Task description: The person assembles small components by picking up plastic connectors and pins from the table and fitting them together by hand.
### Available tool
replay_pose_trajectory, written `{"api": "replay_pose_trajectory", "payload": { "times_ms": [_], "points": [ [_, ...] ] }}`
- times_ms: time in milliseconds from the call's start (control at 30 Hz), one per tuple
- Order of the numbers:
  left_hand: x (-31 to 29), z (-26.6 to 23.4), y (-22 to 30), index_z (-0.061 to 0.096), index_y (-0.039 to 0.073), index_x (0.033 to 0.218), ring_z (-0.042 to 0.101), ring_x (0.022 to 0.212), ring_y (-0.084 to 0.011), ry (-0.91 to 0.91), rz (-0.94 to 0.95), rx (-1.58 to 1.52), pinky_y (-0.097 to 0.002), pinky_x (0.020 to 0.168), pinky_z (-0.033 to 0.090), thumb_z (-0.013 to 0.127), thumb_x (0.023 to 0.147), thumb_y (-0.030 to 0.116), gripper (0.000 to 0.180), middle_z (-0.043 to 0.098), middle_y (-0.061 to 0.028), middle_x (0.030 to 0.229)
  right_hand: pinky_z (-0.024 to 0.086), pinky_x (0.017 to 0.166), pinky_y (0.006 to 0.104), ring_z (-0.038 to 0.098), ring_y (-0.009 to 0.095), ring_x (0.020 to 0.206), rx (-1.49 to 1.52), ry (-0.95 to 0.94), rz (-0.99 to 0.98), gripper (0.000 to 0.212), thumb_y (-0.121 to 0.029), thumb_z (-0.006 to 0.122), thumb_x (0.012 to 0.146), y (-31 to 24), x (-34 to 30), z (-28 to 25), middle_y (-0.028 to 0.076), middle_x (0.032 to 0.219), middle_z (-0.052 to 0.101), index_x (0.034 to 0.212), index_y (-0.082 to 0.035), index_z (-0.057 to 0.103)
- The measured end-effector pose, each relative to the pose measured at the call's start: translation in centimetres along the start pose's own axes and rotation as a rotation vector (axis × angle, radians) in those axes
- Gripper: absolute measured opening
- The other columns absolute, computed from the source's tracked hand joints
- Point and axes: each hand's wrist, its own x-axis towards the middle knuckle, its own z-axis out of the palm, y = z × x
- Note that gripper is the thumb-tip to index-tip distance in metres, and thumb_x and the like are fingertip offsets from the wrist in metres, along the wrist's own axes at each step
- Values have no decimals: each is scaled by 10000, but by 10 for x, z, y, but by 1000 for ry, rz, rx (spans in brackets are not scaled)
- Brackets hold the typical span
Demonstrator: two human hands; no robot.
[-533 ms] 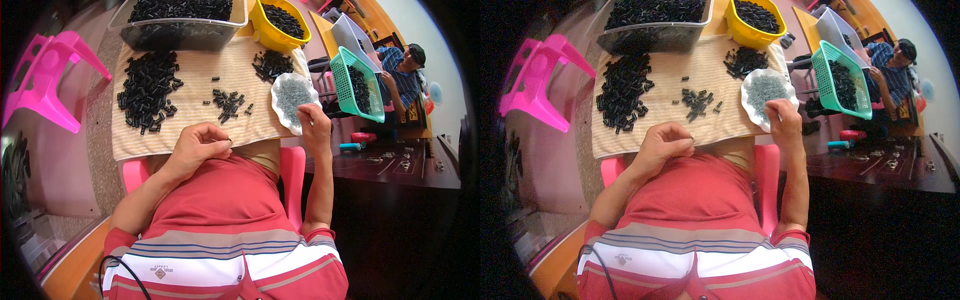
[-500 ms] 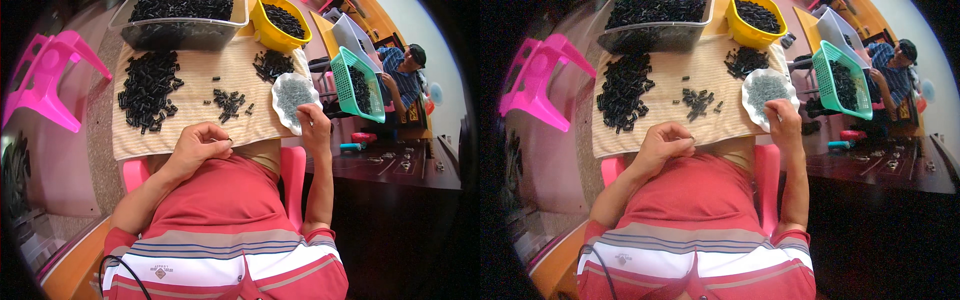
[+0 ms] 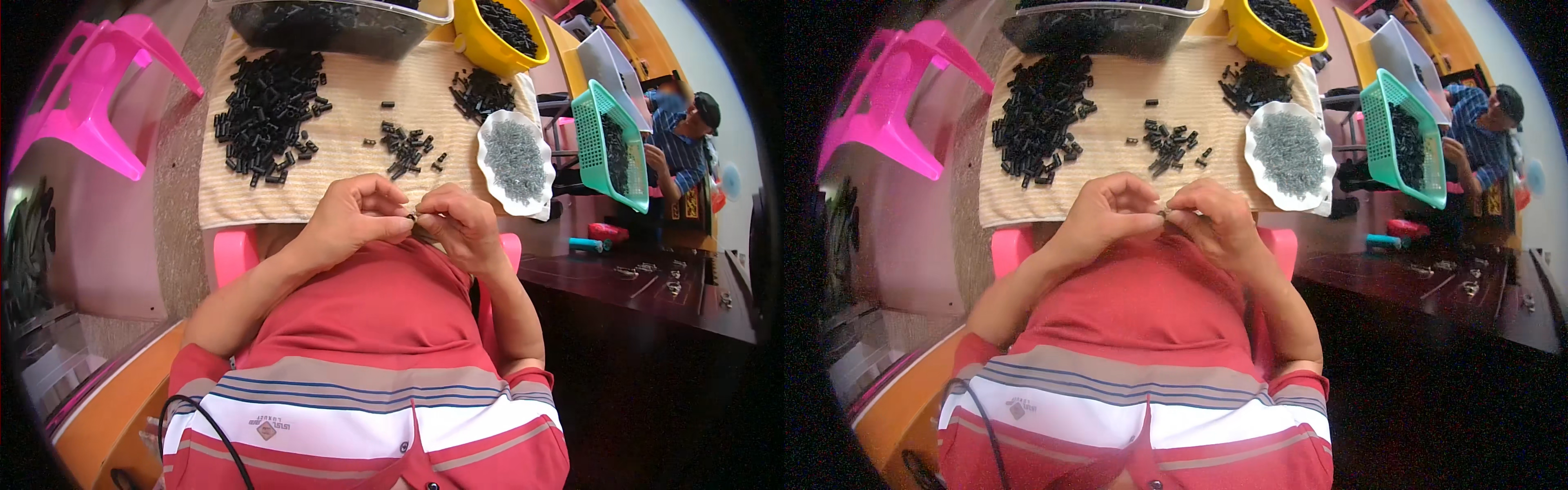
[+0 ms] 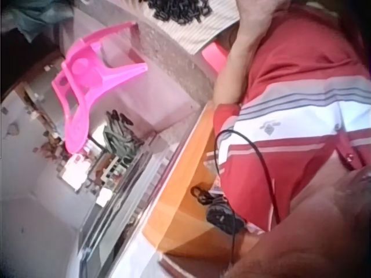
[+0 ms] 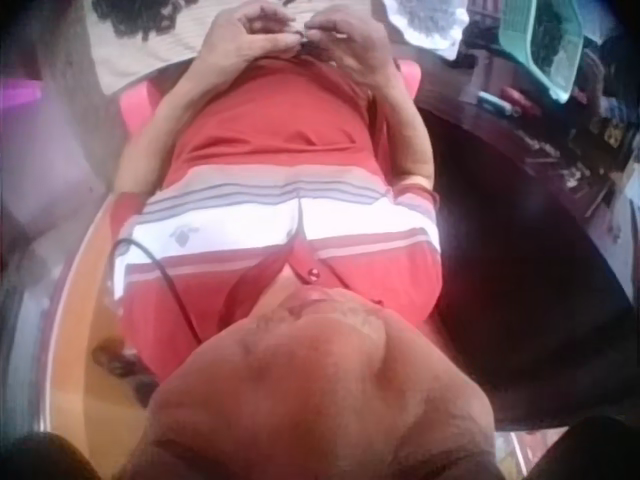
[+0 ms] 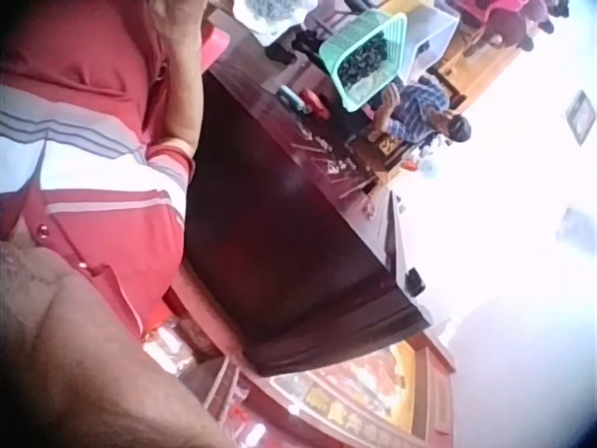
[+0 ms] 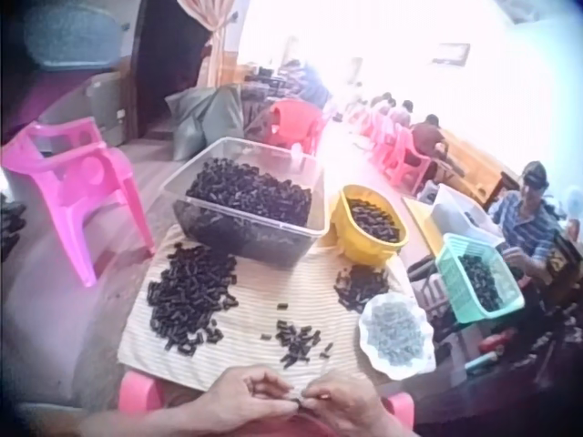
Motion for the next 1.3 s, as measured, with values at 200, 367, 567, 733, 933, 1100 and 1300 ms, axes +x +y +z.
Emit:
{"api": "replay_pose_trajectory", "payload": {
  "times_ms": [200, 367, 567, 733, 933, 1100, 1300],
  "points": [
    [-1, -2, 0, 623, 14, 1058, 668, 826, -109, -28, -22, -16, -249, 739, 559, 744, 828, -13, 260, 691, -52, 935, 502, 680, 317, 646, 235, 773, -9, -61, 18, 114, 1, 723, 831, -3, 2, -4, 112, 859, 667, 931, -3, 669],
    [0, -2, -1, 609, -1, 1060, 669, 803, -112, -58, -44, -57, -247, 713, 571, 737, 847, -8, 249, 682, -72, 909, 505, 682, 309, 646, 221, 772, 7, -68, 9, 104, -4, 718, 842, -2, 1, -4, 104, 864, 671, 936, -6, 673],
    [1, -3, -2, 620, 18, 1031, 664, 804, -99, -60, -25, -29, -241, 713, 548, 744, 828, -17, 241, 692, -44, 907, 504, 679, 301, 645, 211, 768, 72, -32, 14, 86, -5, 708, 858, -2, -1, -3, 108, 854, 672, 933, 9, 671],
    [0, -1, 2, 631, 19, 991, 656, 798, -91, -53, -17, -22, -234, 713, 539, 747, 827, -10, 203, 689, -37, 894, 501, 674, 300, 643, 203, 765, 71, -60, -5, 78, -16, 704, 868, -3, 1, -2, 112, 859, 671, 930, 15, 668],
    [1, -2, 1, 646, 19, 965, 653, 804, -89, -71, -6, -41, -231, 714, 532, 742, 841, 0, 158, 691, -29, 893, 510, 703, 341, 660, 265, 790, 82, -69, 106, 89, -2, 712, 835, -6, 1, -2, 122, 845, 668, 909, 0, 662],
    [2, -2, -3, 665, 13, 1001, 662, 820, -97, -70, 25, -45, -237, 742, 542, 728, 861, 4, 154, 697, -37, 904, 501, 713, 298, 646, 186, 793, 182, -30, 199, 42, -8, 666, 896, -3, -1, 2, 99, 866, 671, 929, 18, 661],
    [2, -3, -2, 684, 2, 1024, 677, 824, -113, -62, 34, -54, -247, 768, 555, 701, 891, 17, 134, 707, -47, 907, 493, 734, 250, 623, 120, 827, 359, 49, 304, 67, -32, 646, 936, 4, -7, 8, 69, 896, 677, 932, 31, 666]
  ]
}}
